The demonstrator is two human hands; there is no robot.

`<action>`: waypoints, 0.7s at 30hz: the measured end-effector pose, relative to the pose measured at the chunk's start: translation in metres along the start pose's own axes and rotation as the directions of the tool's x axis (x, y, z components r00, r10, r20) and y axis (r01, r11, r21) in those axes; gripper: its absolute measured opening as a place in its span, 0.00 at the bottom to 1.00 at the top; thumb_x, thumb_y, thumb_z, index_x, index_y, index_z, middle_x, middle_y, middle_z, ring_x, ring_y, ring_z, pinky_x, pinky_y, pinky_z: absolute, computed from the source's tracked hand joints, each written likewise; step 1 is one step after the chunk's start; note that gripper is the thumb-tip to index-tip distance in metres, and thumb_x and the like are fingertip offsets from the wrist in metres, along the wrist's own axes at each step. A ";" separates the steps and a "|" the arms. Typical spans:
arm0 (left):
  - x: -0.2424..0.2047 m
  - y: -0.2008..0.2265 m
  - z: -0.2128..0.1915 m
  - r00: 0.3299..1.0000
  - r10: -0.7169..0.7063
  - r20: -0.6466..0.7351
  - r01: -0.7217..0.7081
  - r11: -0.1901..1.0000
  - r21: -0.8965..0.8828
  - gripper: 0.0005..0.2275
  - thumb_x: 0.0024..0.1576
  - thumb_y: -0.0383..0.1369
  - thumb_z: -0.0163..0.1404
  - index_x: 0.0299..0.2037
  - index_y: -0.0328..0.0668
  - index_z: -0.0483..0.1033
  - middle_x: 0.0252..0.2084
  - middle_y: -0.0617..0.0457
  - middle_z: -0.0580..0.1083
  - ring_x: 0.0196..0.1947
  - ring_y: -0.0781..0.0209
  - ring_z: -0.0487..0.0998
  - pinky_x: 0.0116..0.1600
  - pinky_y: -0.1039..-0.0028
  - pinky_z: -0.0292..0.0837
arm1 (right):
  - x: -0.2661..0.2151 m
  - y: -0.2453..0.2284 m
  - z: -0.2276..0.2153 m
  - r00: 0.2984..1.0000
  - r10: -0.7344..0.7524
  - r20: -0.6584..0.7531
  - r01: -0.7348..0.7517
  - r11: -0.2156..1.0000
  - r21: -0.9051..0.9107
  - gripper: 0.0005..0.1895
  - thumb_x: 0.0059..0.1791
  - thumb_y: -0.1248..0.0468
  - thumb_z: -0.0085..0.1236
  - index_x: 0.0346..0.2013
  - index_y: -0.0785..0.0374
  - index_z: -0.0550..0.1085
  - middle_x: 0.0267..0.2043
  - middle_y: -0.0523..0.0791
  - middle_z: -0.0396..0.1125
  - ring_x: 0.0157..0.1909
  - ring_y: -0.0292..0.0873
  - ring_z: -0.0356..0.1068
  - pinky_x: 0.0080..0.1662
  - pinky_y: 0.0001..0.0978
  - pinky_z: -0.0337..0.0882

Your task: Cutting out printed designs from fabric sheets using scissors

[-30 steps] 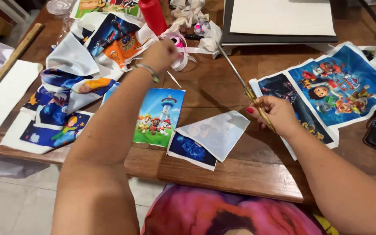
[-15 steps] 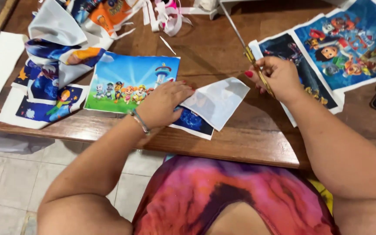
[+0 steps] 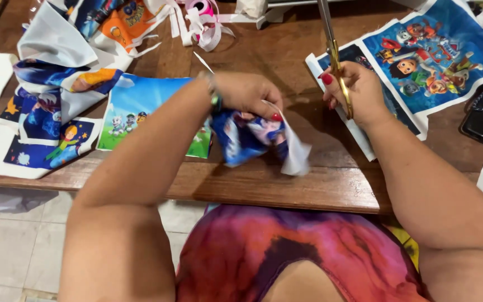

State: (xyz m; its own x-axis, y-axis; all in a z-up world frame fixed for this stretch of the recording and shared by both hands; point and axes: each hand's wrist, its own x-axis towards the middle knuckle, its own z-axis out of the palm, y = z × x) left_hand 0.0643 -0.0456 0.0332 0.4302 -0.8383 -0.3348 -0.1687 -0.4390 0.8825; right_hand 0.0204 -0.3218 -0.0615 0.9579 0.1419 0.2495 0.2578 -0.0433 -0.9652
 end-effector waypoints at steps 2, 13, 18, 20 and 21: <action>0.024 0.006 -0.007 0.969 -0.143 0.203 0.092 0.965 0.245 0.08 0.62 0.43 0.56 0.39 0.52 0.83 0.11 0.62 0.70 0.09 0.74 0.68 0.16 0.86 0.62 | -0.002 -0.007 0.000 1.000 0.023 0.003 -0.023 0.999 -0.029 0.15 0.58 0.56 0.62 0.47 0.66 0.74 0.25 0.50 0.71 0.20 0.35 0.70 0.27 0.21 0.70; 0.000 0.016 0.032 0.829 -0.087 -0.553 0.540 0.381 0.750 0.14 0.62 0.47 0.53 0.46 0.47 0.77 0.47 0.48 0.76 0.49 0.46 0.76 0.51 0.54 0.75 | 0.003 -0.021 -0.002 0.974 0.226 -0.028 -0.227 0.970 -0.084 0.12 0.56 0.56 0.60 0.46 0.60 0.71 0.24 0.48 0.69 0.24 0.38 0.70 0.25 0.24 0.71; -0.023 -0.044 0.086 0.847 0.345 -0.406 0.098 0.648 0.755 0.18 0.58 0.37 0.56 0.55 0.36 0.77 0.58 0.39 0.73 0.58 0.42 0.73 0.61 0.52 0.66 | 0.007 0.004 -0.005 0.987 0.155 -0.049 -0.160 0.980 -0.121 0.12 0.54 0.61 0.65 0.45 0.61 0.70 0.35 0.43 0.71 0.28 0.36 0.72 0.24 0.24 0.72; -0.025 -0.058 0.115 0.799 0.537 -0.271 -0.171 0.635 0.754 0.22 0.55 0.36 0.61 0.58 0.34 0.76 0.66 0.37 0.68 0.66 0.40 0.68 0.69 0.51 0.59 | 0.001 -0.002 -0.010 0.990 0.133 -0.049 -0.139 0.975 -0.174 0.14 0.53 0.62 0.65 0.48 0.61 0.70 0.37 0.42 0.73 0.27 0.36 0.72 0.24 0.25 0.72; -0.026 -0.065 0.128 0.833 0.502 -0.231 -0.115 0.567 0.816 0.24 0.60 0.42 0.55 0.65 0.43 0.70 0.72 0.42 0.62 0.72 0.44 0.61 0.73 0.50 0.49 | -0.003 -0.013 -0.015 1.000 0.005 -0.021 -0.011 0.953 -0.303 0.14 0.54 0.66 0.68 0.50 0.64 0.72 0.34 0.43 0.72 0.28 0.34 0.69 0.28 0.24 0.70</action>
State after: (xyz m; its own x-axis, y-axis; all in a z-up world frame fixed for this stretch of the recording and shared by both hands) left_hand -0.0493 -0.0371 -0.0575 0.4787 -0.8444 0.2403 -0.8686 -0.4157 0.2696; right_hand 0.0164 -0.3365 -0.0486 0.9616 0.1211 0.2465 0.2735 -0.3428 -0.8987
